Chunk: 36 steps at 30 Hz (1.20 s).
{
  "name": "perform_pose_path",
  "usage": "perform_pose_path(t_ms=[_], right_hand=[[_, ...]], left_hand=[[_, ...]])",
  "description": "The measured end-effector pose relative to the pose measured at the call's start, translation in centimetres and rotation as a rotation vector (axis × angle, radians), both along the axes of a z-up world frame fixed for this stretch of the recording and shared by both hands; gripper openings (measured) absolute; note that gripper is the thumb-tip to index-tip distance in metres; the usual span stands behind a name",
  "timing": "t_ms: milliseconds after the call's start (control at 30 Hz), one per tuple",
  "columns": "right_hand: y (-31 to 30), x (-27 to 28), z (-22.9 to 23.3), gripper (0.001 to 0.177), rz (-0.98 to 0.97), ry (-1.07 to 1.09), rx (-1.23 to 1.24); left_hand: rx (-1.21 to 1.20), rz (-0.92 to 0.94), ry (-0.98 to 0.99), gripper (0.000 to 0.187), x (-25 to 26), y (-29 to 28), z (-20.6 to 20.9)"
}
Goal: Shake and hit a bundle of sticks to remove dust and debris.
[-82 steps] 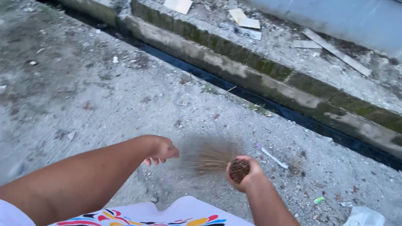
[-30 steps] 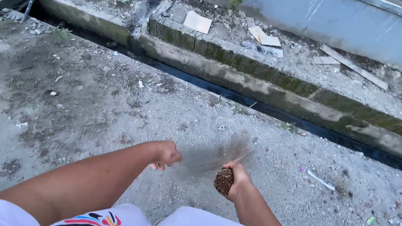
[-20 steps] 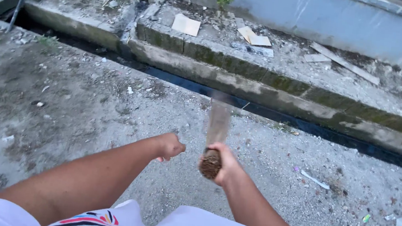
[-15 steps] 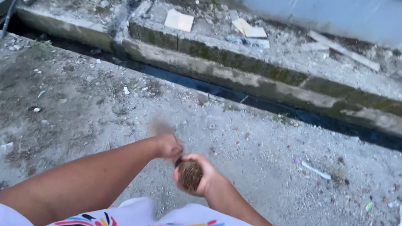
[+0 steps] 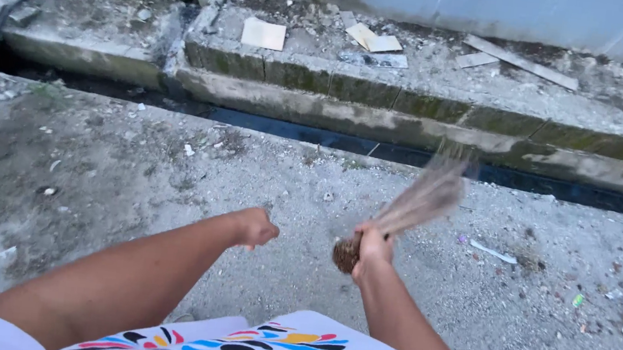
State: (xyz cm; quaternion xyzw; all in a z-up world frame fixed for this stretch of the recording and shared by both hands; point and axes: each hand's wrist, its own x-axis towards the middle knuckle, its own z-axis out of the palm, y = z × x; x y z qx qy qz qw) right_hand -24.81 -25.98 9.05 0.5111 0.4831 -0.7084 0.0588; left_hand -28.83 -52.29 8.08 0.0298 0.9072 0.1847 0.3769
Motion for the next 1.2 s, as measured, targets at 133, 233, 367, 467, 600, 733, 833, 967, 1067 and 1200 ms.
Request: perform_pose_path(t_ms=[133,233,367,467,600,733,833,967,1067,1200], right_hand=[[-1.2,-2.9,-2.9,0.018,0.164,0.092,-0.234],[-6.2,-2.4,-3.3,0.022,0.427,0.011,-0.424],[-14.7,-0.2,-4.9,0.024,0.397,-0.169,-0.892],[-18.6,0.9,-6.1,0.023,0.480,-0.311,-1.043],[-18.6,0.8,-10.4,0.025,0.360,-0.365,-0.990],[-18.5,0.6,-5.4,0.032,0.050,-0.312,-0.449],[-19.3,0.2,-5.1,0.031,0.147,-0.095,-0.309],[-20.1,-0.3,-2.6,0.029,0.157,-0.012,-0.262],[-20.6,-0.7,-3.6,0.031,0.215,0.028,-0.598],[-24.1,0.8,-2.2,0.031,0.397,-0.156,-1.086]], left_hand=[[0.028,-0.014,0.033,0.054,-1.0,-1.0,-0.8],[0.033,-0.051,0.010,0.050,-2.0,-2.7,-1.8],[0.079,-0.148,-0.008,0.032,-3.1,-7.1,-2.5],[0.081,-0.094,-0.012,0.037,-3.5,-11.3,-2.8],[0.061,-0.069,-0.060,0.040,-3.0,-16.7,-2.8],[0.072,-0.094,-0.093,0.050,-3.5,-20.8,-2.7],[0.032,0.013,-0.137,0.037,-3.7,-21.5,-2.2],[0.067,0.041,-0.113,0.036,-4.0,-21.6,-2.4],[0.094,0.022,-0.091,0.035,-4.4,-20.1,-2.5],[0.070,0.009,-0.072,0.045,-4.6,-17.2,-2.4]])
